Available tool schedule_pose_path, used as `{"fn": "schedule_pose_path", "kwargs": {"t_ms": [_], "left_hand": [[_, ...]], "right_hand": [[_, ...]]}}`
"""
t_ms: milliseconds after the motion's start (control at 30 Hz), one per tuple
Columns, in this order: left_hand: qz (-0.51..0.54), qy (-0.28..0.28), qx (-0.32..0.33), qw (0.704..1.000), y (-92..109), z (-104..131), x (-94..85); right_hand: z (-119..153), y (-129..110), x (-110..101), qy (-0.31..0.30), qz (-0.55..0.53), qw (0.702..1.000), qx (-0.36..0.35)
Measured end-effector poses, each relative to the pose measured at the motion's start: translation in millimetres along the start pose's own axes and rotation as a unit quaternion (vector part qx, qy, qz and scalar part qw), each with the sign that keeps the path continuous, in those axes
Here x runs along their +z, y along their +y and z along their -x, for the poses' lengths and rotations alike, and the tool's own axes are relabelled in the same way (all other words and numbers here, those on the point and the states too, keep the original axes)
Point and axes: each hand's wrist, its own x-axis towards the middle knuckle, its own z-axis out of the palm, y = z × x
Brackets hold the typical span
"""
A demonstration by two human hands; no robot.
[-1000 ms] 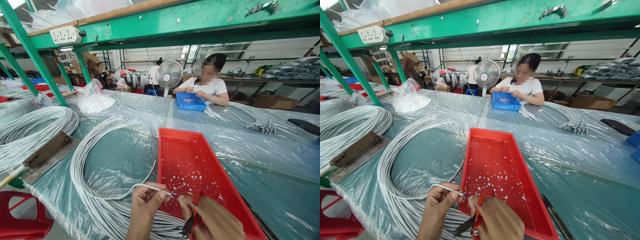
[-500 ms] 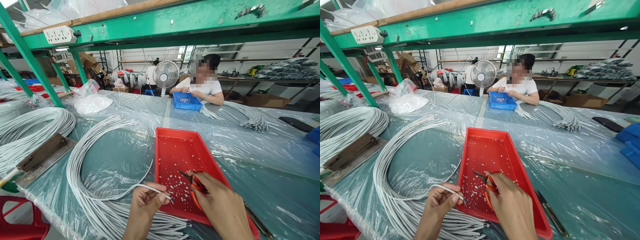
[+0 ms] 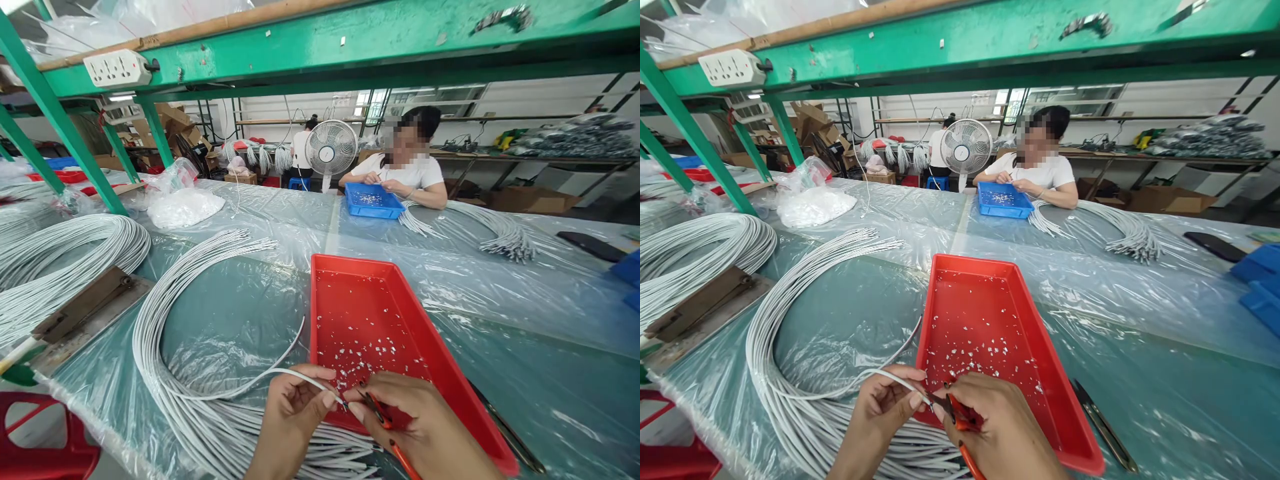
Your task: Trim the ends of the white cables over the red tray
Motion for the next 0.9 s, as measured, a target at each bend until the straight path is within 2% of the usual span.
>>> {"fn": "schedule_pose_path", "kwargs": {"t_ms": [133,333,533,633,733,800,900], "left_hand": [[-0.004,-0.033,-0.006,0.999,-3,-1,-3.5],[-0.017,-0.033,-0.011,0.999,-7,0,-4.7],[-0.049,-0.065,-0.009,0.997,-11,2,-9.9],[-0.043,-0.064,-0.001,0.997,-17,2,-11.0],[-0.021,-0.053,0.009,0.998,-20,2,-9.2],[0.002,-0.044,0.018,0.999,-18,3,-7.0],[0.055,-0.05,0.019,0.997,-10,3,-3.3]], "right_hand": [[0,-3,-1,0.004,0.006,1.0,-0.003],[1,2,3,-0.02,0.046,0.999,-0.002],[3,6,4,-0.052,0.107,0.993,-0.002],[2,6,4,-0.054,0.098,0.994,-0.002],[-1,4,6,-0.06,0.022,0.998,0.02],[-3,3,9,-0.064,-0.076,0.993,0.059],[-5,1,13,-0.079,-0.272,0.949,0.14]]}}
